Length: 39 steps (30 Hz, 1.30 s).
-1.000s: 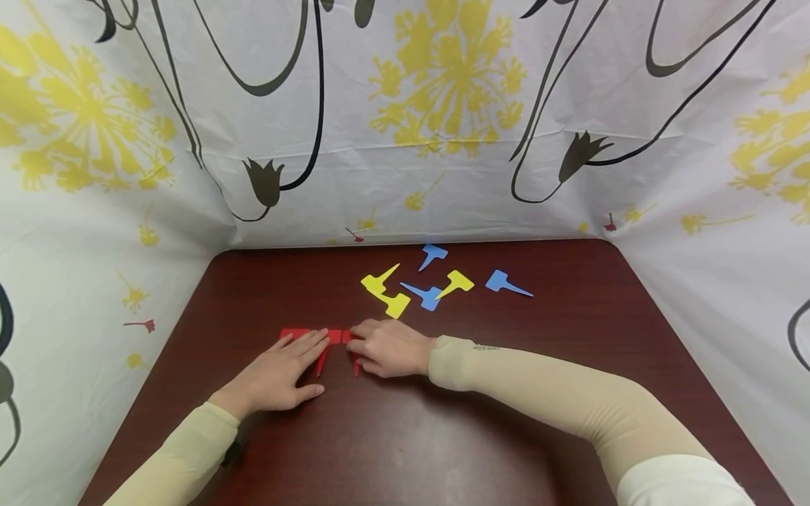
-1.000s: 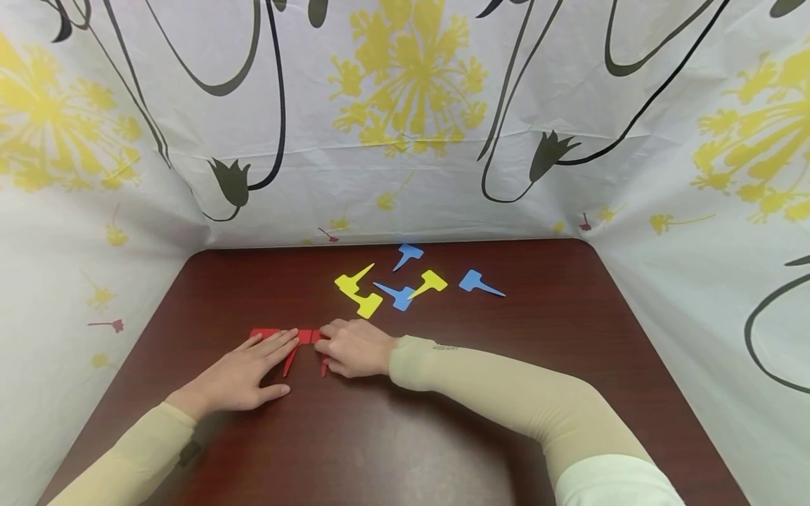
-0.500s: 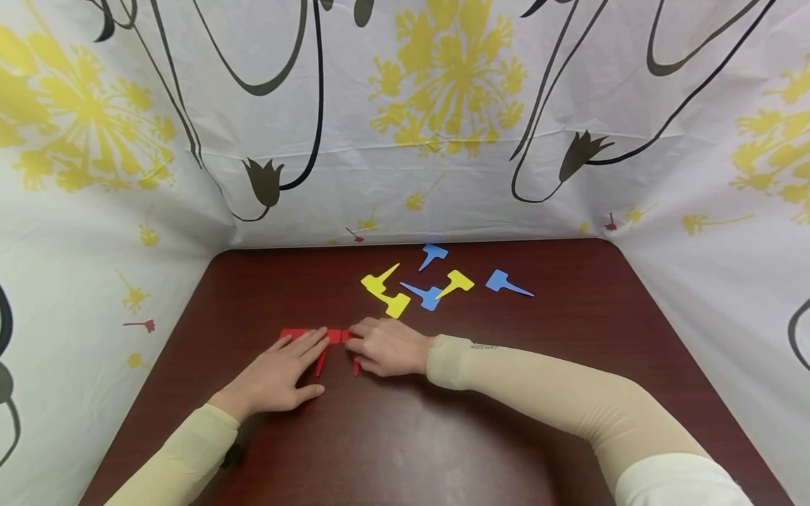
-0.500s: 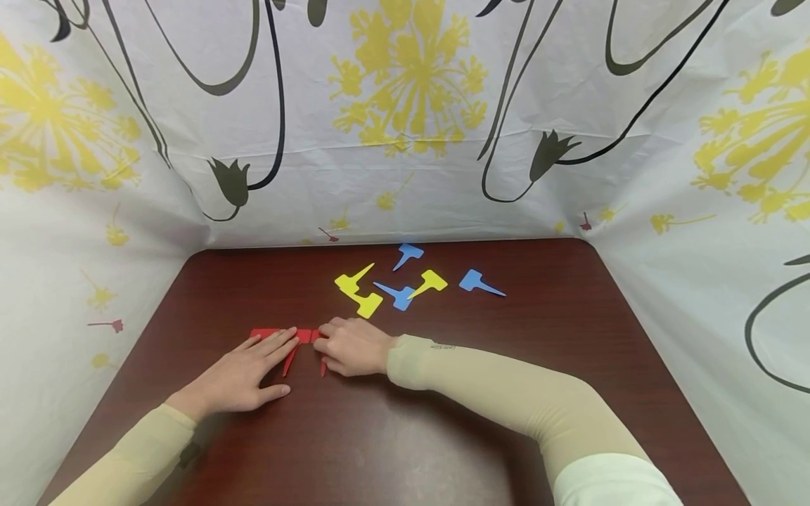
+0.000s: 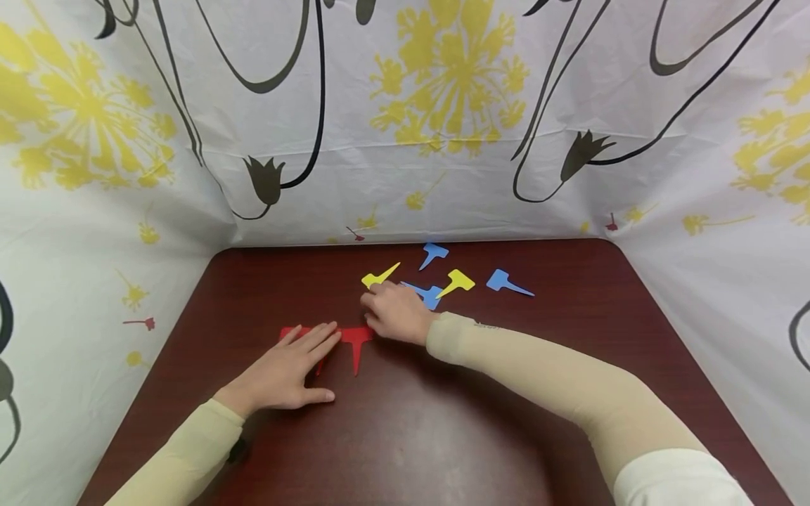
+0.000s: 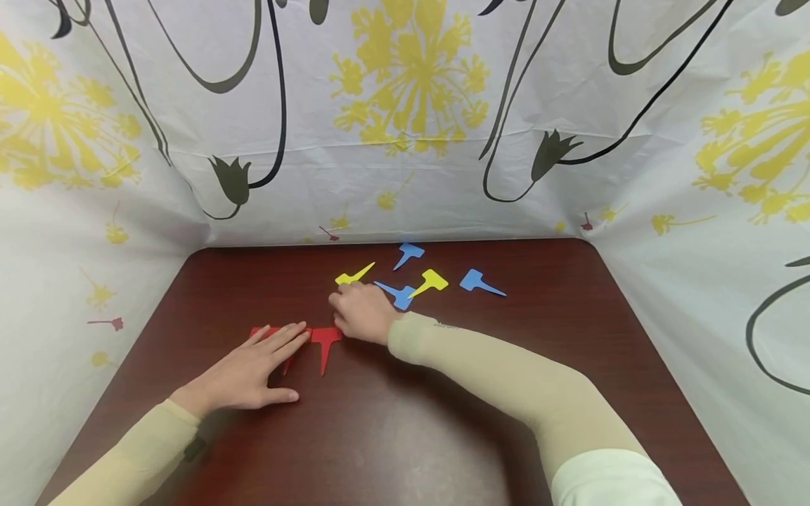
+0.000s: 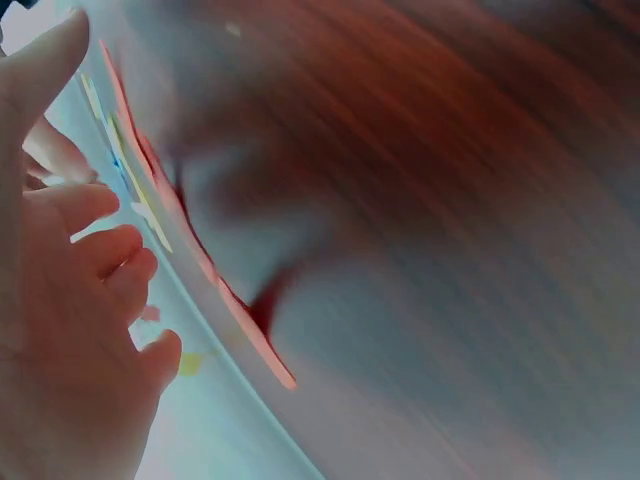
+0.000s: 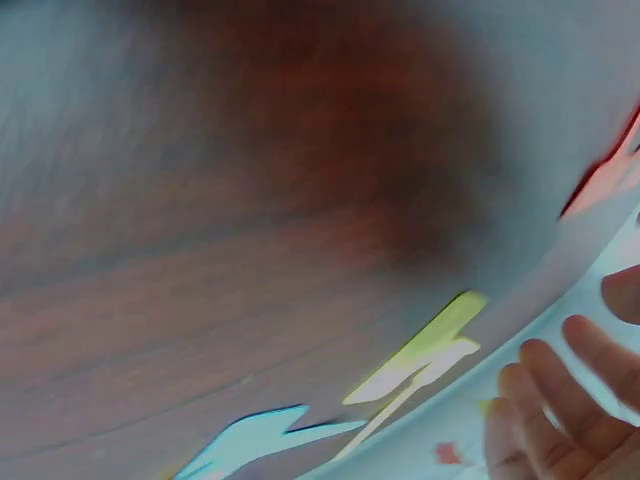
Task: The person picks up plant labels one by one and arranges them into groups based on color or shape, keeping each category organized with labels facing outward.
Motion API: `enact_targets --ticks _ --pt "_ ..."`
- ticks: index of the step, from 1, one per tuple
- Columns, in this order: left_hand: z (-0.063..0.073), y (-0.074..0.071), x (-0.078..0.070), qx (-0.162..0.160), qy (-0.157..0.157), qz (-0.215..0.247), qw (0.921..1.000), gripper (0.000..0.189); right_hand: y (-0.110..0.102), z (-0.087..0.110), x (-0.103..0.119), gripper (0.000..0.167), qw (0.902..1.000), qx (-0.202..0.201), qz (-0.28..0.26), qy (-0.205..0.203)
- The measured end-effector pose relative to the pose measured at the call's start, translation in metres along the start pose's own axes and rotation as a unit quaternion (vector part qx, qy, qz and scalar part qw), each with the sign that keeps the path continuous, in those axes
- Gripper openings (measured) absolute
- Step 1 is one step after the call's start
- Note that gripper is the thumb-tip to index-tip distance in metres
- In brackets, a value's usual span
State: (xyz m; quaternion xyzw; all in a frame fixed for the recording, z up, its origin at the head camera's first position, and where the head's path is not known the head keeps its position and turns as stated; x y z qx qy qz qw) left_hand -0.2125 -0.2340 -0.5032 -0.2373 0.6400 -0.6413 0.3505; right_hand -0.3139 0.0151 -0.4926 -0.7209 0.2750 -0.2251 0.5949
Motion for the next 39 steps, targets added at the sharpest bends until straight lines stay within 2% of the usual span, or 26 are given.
enact_targets --ticks 5,11,17,24,32,36,39 --pt "-0.009 -0.001 -0.01 0.022 0.019 0.015 0.9995 0.104 0.003 -0.005 -0.024 0.017 0.9965 0.025 -0.017 0.077" --pt "-0.018 0.0 -0.019 0.022 0.001 0.016 0.9996 0.091 0.006 -0.01 -0.041 0.014 0.9896 0.044 -0.045 0.13" --pt "-0.028 0.003 -0.025 0.009 -0.016 0.005 0.9998 0.078 0.012 -0.013 -0.043 0.019 0.9858 0.059 -0.069 0.142" --pt "-0.038 0.007 -0.027 0.008 -0.004 -0.002 1.0 0.075 0.016 -0.017 -0.043 0.016 0.9838 0.083 -0.05 0.151" --pt "-0.04 0.009 -0.023 0.027 -0.009 -0.008 0.9996 0.074 0.01 -0.022 -0.043 0.019 0.9772 0.139 -0.051 0.153" --pt "-0.04 0.008 -0.023 0.032 -0.013 -0.007 0.9994 0.074 0.005 -0.023 -0.045 0.019 0.9717 0.157 -0.086 0.155" --pt "-0.04 0.008 -0.023 0.035 -0.013 -0.002 0.9993 0.074 0.001 -0.022 -0.047 0.011 0.9646 0.167 -0.129 0.159"
Point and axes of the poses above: each hand's wrist, its own z-axis away from the middle knuckle, its own y-axis out of the palm, x = y × z, the point moved 1 cm from there along -z, towards the middle knuckle, and after that the axes turned 4 degrees about x, right-handed, at the moved point
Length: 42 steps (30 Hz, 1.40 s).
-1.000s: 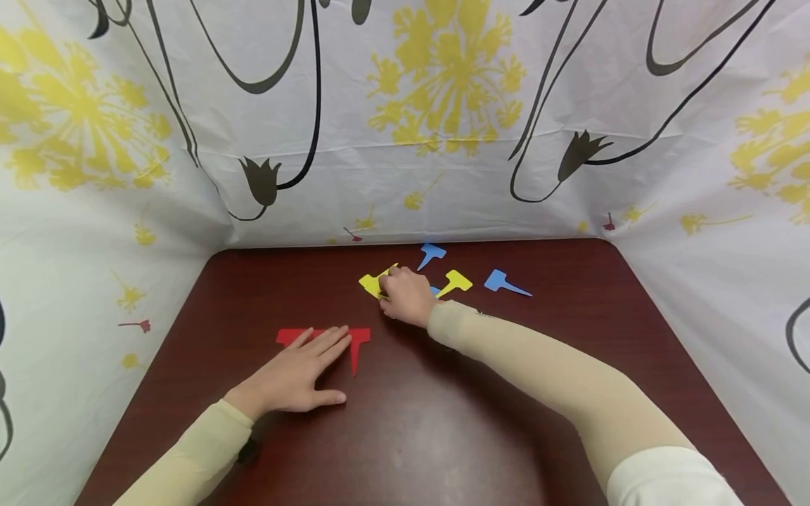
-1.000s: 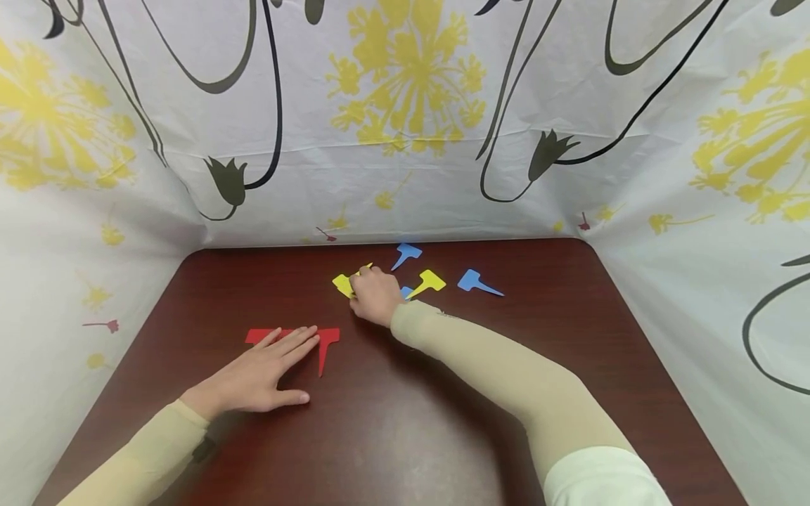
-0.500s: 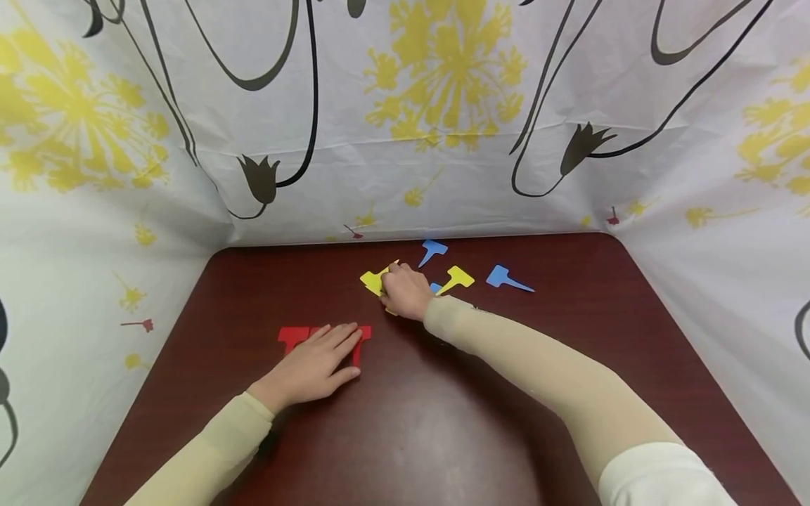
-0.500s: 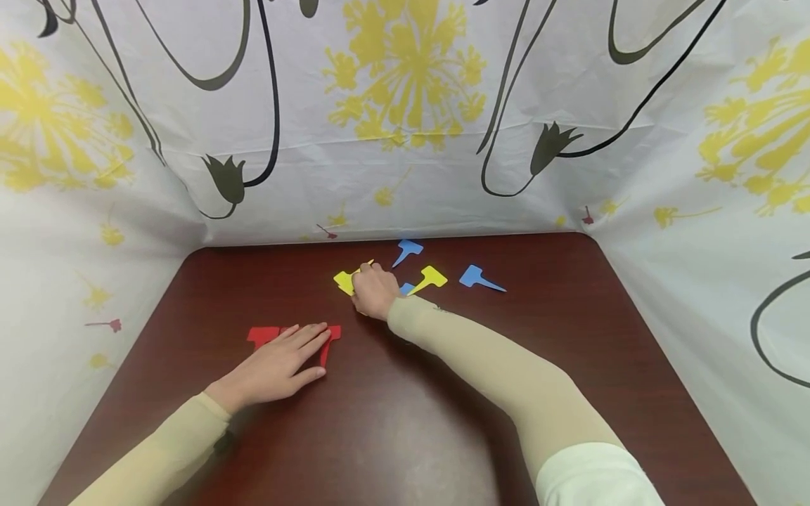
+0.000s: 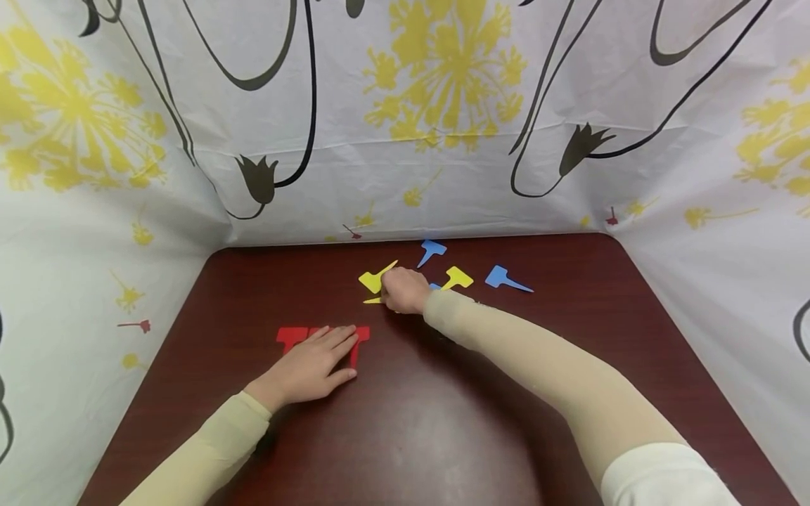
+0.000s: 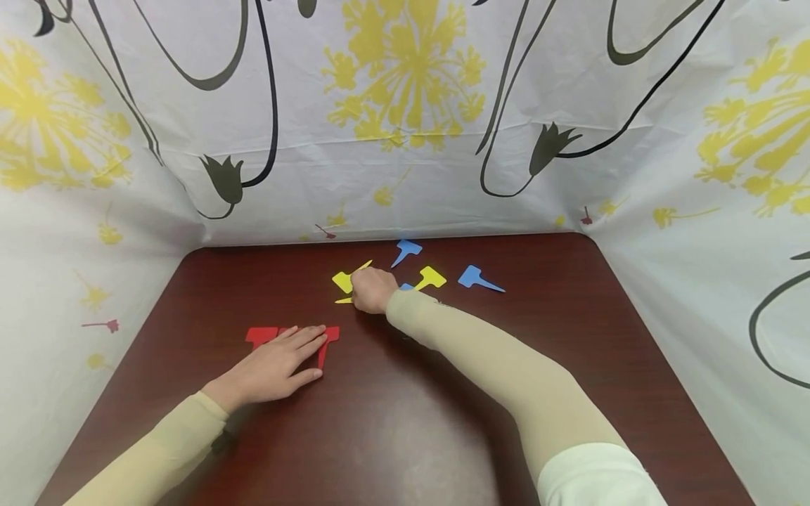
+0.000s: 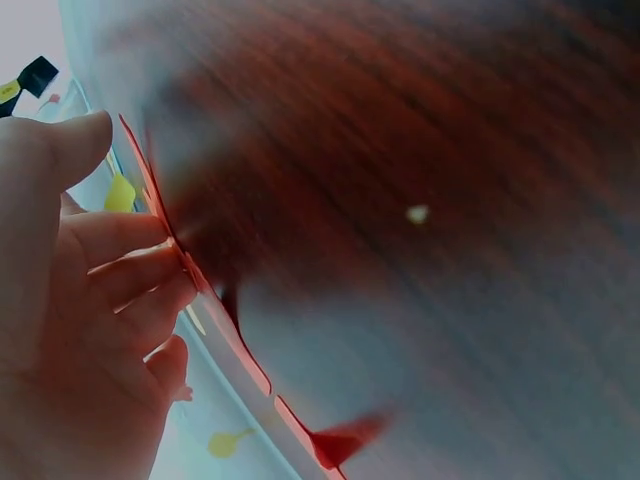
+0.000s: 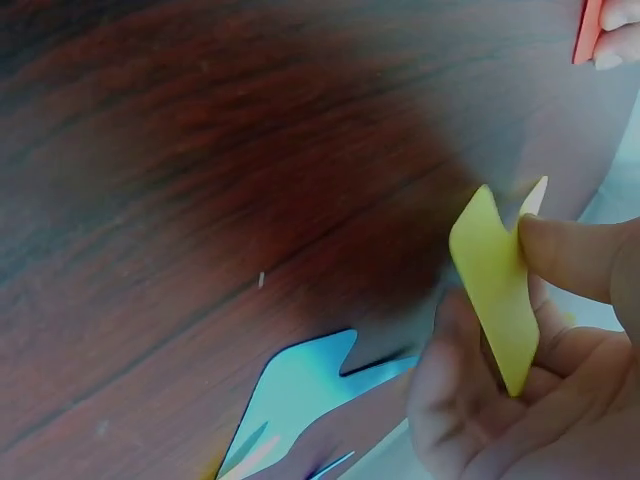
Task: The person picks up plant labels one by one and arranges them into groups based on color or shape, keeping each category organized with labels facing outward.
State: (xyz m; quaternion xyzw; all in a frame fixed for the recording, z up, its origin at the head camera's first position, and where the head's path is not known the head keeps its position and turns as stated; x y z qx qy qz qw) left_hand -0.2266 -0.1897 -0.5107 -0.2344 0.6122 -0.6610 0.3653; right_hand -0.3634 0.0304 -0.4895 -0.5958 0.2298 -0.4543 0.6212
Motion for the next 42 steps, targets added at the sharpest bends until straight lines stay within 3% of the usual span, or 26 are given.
enact_targets --ticks 5,10,17,21,25,28,35,42 --pt "0.001 -0.002 -0.001 0.003 0.002 0.004 1.0 0.074 -0.006 0.005 -0.001 0.01 0.9992 0.001 -0.039 -0.011" --pt "0.001 -0.004 -0.001 0.006 0.005 0.009 0.9999 0.074 -0.012 0.012 -0.001 0.007 0.9909 0.029 -0.127 -0.037" --pt "0.0 -0.006 -0.001 0.017 0.0 0.014 0.9998 0.075 -0.021 0.021 -0.002 0.042 0.9772 0.051 -0.2 -0.048" --pt "0.0 -0.007 0.0 0.019 -0.002 0.015 0.9997 0.075 -0.027 0.025 -0.006 0.051 0.9751 0.015 -0.215 -0.053" --pt "0.001 -0.009 0.0 0.019 0.004 0.019 0.9996 0.075 -0.033 0.03 -0.01 0.047 0.972 -0.033 -0.224 -0.063" --pt "0.001 -0.01 0.0 0.023 0.005 0.02 0.9995 0.076 -0.034 0.034 -0.014 0.044 0.9697 -0.047 -0.231 -0.065" --pt "0.0 -0.01 0.001 0.035 0.003 0.022 0.9991 0.077 -0.033 0.044 -0.02 0.033 0.9667 -0.056 -0.242 -0.064" --pt "-0.001 -0.011 0.002 0.038 0.005 0.019 0.9991 0.077 -0.017 0.051 -0.015 0.025 0.973 -0.033 -0.215 -0.077"
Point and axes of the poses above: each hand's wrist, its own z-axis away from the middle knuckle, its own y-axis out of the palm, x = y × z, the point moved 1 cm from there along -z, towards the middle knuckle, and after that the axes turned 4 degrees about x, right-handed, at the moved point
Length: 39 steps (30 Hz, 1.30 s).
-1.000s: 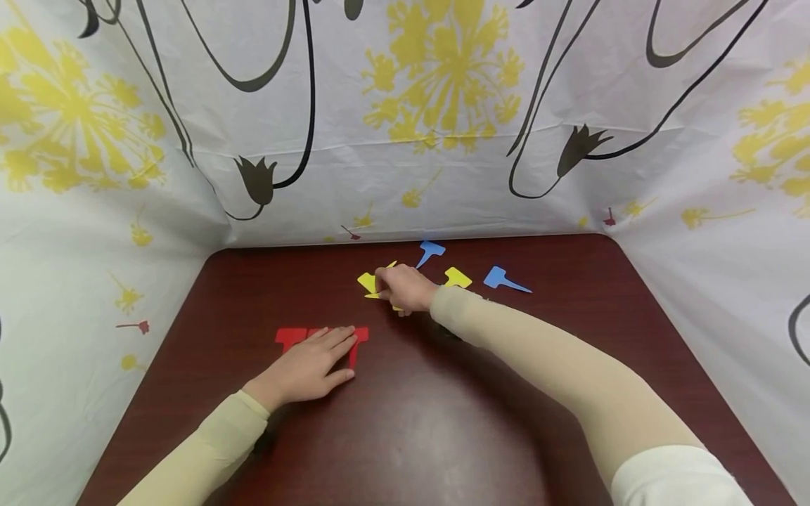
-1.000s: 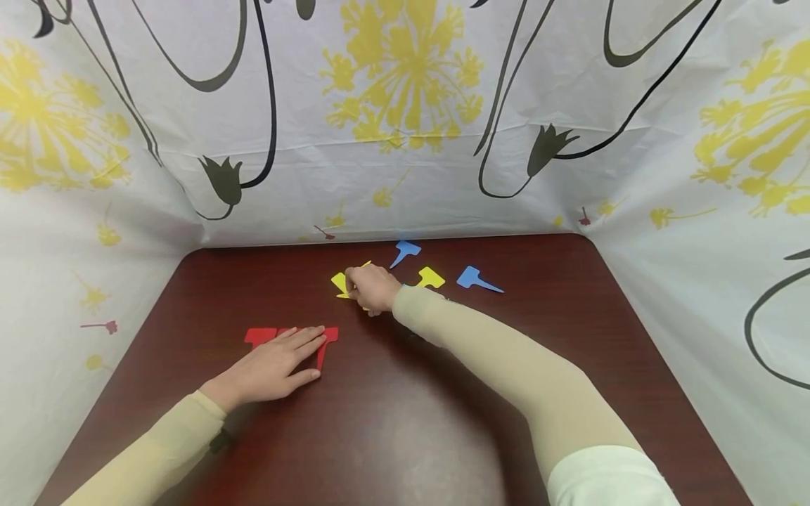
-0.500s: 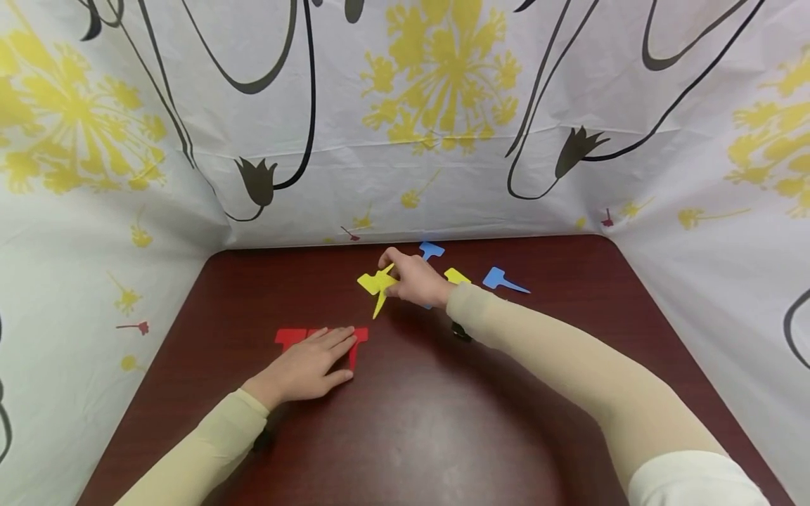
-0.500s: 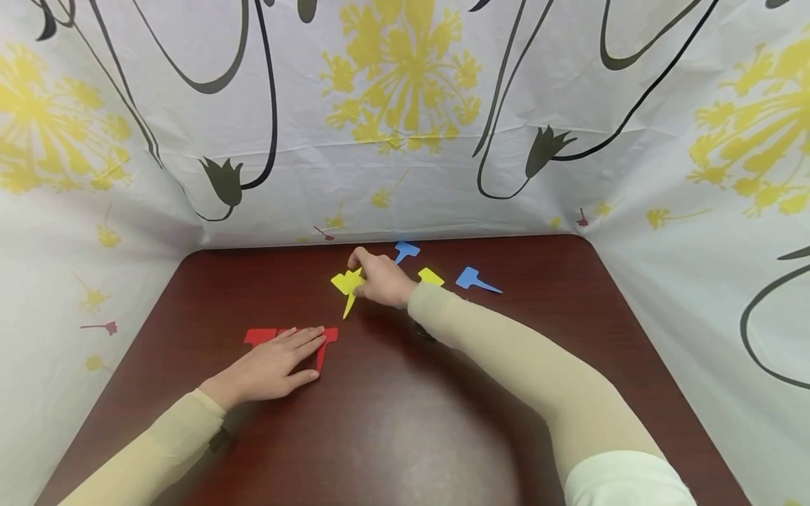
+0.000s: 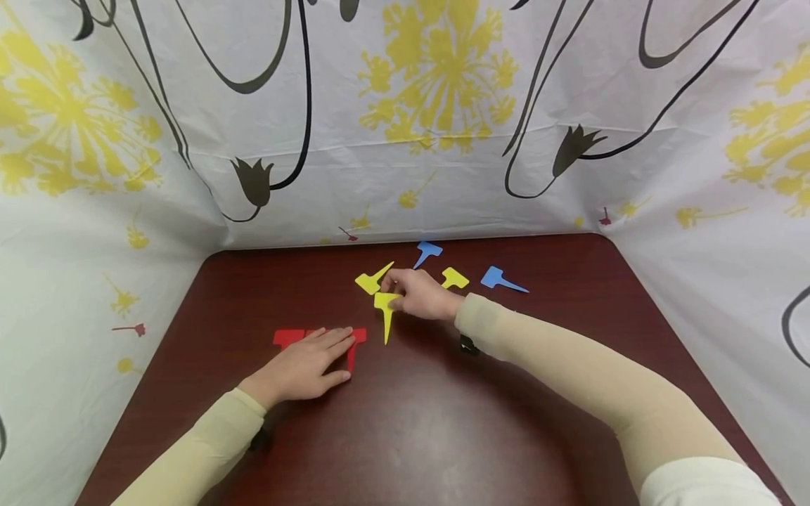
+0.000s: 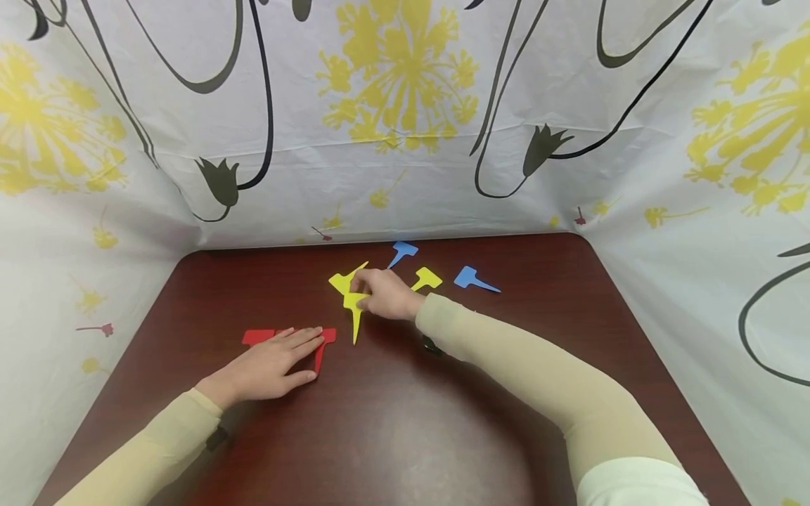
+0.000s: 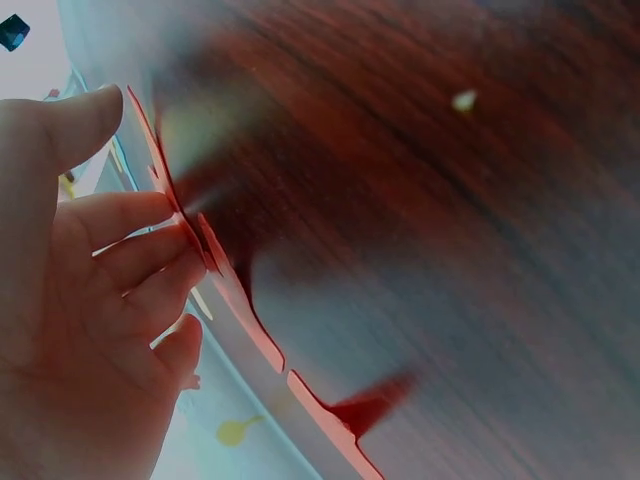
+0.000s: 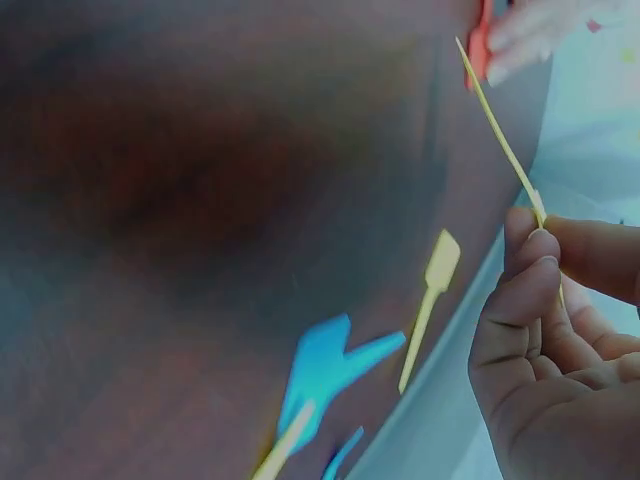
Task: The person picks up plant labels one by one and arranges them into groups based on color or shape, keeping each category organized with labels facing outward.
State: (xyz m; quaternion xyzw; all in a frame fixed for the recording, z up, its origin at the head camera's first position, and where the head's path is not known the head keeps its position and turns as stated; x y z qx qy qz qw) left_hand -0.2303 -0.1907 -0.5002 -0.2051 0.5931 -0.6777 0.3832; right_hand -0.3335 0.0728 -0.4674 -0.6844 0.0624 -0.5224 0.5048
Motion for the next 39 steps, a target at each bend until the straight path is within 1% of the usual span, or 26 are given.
enact_targets --ticks 6,11,13,16,20,23,26,30,39 --pt "0.001 0.0 0.0 -0.004 0.0 0.0 1.0 0.076 0.02 0.005 0.001 0.018 0.9992 0.031 0.023 0.007" --pt "0.002 0.0 0.0 -0.001 -0.005 0.0 1.0 0.077 0.033 0.008 -0.001 0.017 0.998 0.042 0.047 0.009" --pt "0.003 0.0 0.001 0.001 -0.008 -0.002 1.0 0.077 0.036 0.009 -0.002 0.018 0.9974 0.04 0.06 0.0" --pt "0.002 -0.001 0.002 0.0 -0.005 -0.005 1.0 0.077 0.038 0.012 -0.002 0.022 0.9947 0.035 0.093 -0.024" --pt "0.001 0.0 0.003 0.0 0.001 -0.006 1.0 0.077 0.039 0.018 -0.002 0.027 0.9867 0.041 0.15 -0.047" --pt "0.001 0.001 0.004 0.002 -0.003 -0.007 1.0 0.077 0.042 0.021 -0.002 0.028 0.9817 0.044 0.177 -0.056" --pt "0.001 0.001 0.005 0.001 -0.007 -0.011 0.9999 0.078 0.044 0.02 -0.001 0.025 0.9801 0.037 0.183 -0.068" --pt "0.001 0.001 0.005 -0.003 -0.003 -0.012 0.9999 0.077 0.046 0.019 0.0 0.022 0.9813 0.032 0.174 -0.076" --pt "0.002 0.005 0.005 -0.025 0.012 -0.023 0.9993 0.073 0.047 0.019 -0.003 0.019 0.9827 0.031 0.157 -0.093"
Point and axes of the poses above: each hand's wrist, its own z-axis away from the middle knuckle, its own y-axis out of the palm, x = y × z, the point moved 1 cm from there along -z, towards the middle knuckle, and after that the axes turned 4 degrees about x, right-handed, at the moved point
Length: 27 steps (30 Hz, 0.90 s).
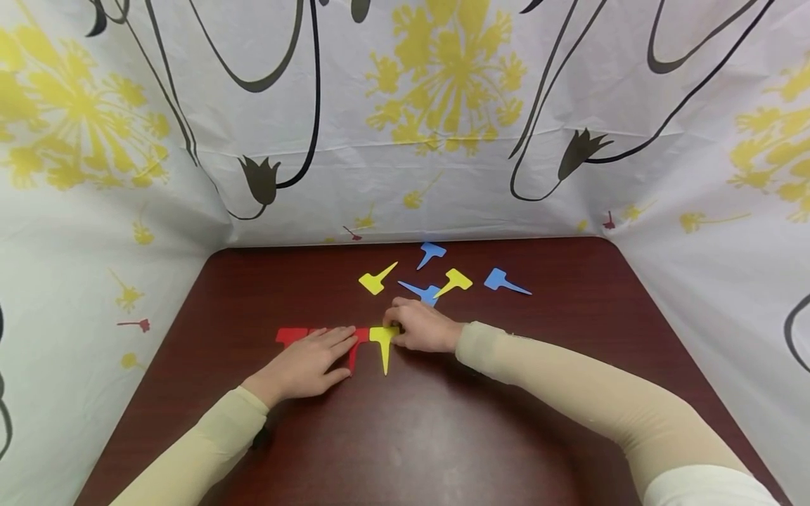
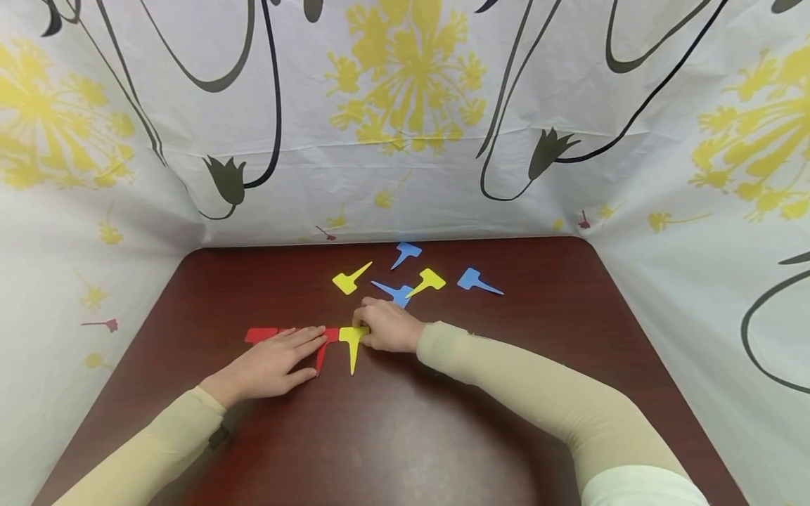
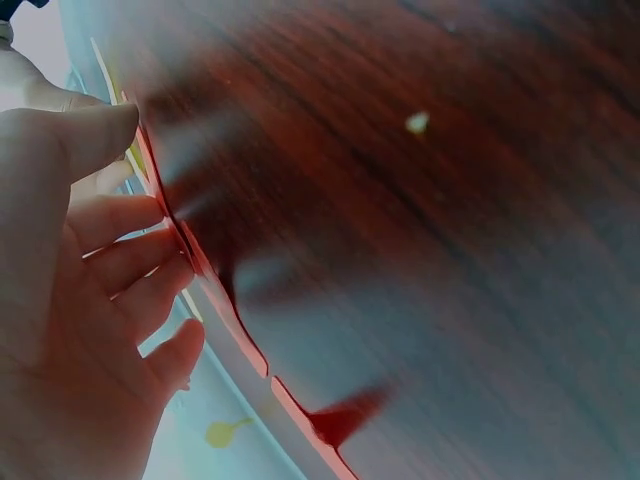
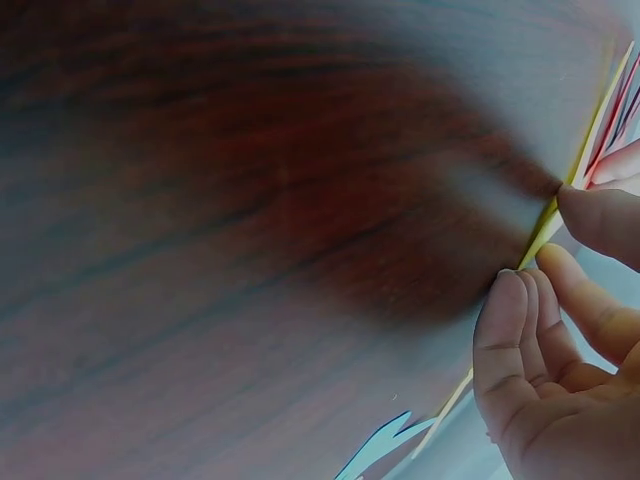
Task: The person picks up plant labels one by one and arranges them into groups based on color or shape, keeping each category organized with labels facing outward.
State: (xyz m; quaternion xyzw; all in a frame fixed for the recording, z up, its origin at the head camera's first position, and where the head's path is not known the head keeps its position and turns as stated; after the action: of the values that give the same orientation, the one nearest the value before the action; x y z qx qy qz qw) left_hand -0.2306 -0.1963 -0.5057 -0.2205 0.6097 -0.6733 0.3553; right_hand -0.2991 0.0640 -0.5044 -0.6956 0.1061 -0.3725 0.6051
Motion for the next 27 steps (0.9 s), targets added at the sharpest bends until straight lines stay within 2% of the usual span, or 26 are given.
enact_targets --ticks 11,21,27 --pt "0.001 -0.002 -0.002 -0.009 0.003 -0.003 1.0 0.071 0.0 0.002 0.0 0.019 1.0 -0.004 -0.006 0.0" --pt "0.001 -0.002 -0.004 -0.036 0.011 -0.015 0.9992 0.067 -0.007 0.0 -0.005 0.026 0.9991 -0.003 -0.031 0.028" --pt "-0.001 0.0 -0.006 -0.017 0.008 -0.005 0.9998 0.067 -0.011 -0.004 -0.008 0.028 0.9997 0.005 -0.012 0.022"
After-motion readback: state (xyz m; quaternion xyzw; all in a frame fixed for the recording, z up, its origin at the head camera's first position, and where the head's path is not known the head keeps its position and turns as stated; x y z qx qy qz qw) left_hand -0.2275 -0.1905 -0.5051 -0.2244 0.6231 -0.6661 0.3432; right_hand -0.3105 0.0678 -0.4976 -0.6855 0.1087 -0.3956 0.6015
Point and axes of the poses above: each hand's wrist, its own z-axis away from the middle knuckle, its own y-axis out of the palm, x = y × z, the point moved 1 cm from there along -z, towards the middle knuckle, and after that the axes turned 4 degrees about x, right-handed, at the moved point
